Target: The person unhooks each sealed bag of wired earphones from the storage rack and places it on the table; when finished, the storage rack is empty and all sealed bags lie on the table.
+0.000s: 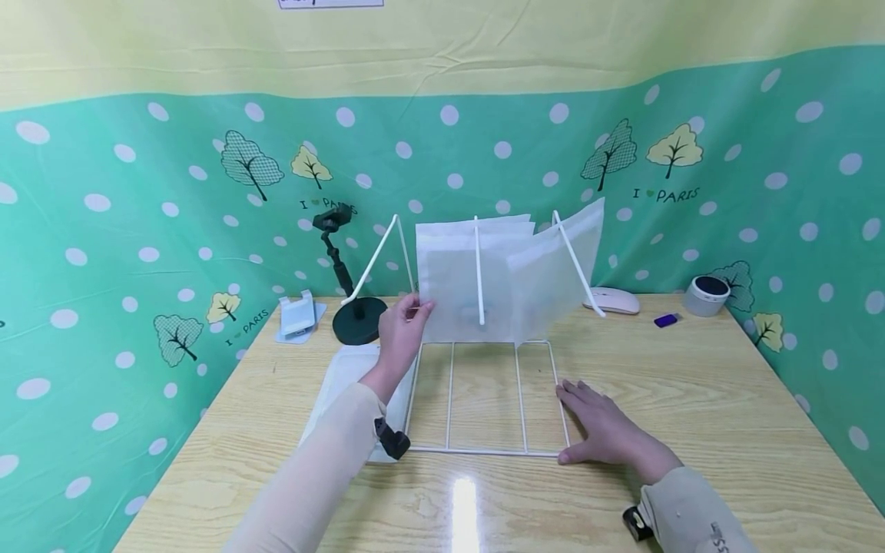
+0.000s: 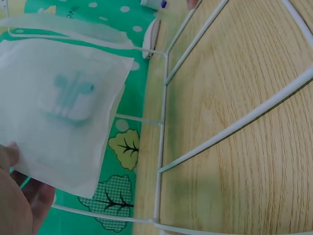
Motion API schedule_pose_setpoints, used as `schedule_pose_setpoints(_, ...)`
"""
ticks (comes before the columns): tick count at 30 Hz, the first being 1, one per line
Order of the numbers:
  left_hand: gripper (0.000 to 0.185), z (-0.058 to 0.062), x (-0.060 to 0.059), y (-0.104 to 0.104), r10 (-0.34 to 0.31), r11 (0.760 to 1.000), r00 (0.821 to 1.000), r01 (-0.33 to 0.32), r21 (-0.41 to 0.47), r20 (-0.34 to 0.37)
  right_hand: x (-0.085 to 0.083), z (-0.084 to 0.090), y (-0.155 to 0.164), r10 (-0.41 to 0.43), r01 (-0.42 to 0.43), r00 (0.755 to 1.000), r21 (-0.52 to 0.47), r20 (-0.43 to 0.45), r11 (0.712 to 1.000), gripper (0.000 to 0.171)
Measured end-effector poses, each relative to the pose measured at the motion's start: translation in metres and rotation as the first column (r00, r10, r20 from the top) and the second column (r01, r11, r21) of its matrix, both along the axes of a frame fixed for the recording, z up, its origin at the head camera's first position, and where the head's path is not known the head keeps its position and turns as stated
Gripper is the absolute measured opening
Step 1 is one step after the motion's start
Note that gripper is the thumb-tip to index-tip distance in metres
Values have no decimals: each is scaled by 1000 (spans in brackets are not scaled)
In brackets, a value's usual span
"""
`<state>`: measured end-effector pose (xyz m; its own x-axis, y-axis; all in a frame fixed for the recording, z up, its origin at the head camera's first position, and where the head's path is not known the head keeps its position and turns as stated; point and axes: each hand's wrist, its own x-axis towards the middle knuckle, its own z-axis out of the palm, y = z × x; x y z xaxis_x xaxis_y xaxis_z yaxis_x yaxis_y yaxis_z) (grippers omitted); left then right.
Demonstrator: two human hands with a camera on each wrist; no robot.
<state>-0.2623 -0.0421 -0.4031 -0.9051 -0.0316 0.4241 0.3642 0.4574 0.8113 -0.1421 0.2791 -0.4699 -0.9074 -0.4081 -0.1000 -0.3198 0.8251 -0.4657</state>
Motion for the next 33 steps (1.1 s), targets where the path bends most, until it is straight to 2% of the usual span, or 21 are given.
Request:
schedule_pose_setpoints(3,16,1,1,0,63,998,996,-64,-11,-65,0,0,0,4,-4,1000,2,-12,1000,110)
schedule_pose_setpoints(5,16,1,1,1,84,996,993,-84,5,-84,0,0,1,5,-5,1000,-1,-17,1000,110)
schedule_pose_setpoints(10,18,1,3,2,105,994,992,-102,43,-71,2,1,0,2,-2,1000,-9,-11,1000,110)
schedule_pose_setpoints(16,18,3,6,1,121,993,990,-120,17,-73,2,1,0,-3,3,1000,-15,-5,1000,110)
schedule_pose_setpoints(20,17,2,6,-1,83,997,994,-83,8,-72,2,1,0,0,0,1000,-13,-11,1000,110)
schedule_pose_setpoints(26,12,1,5,-4,-32,999,999,33,21,-18,2,3,-1,-2,2,1000,-10,-12,1000,110)
schedule_pose_setpoints(30,13,2,5,-3,-114,993,993,113,38,35,2,3,-1,-4,4,1000,-11,-5,1000,111)
schedule_pose_setpoints(33,17,2,4,-2,-189,978,979,181,102,79,2,2,-1,-3,3,1000,-11,-1,1000,110)
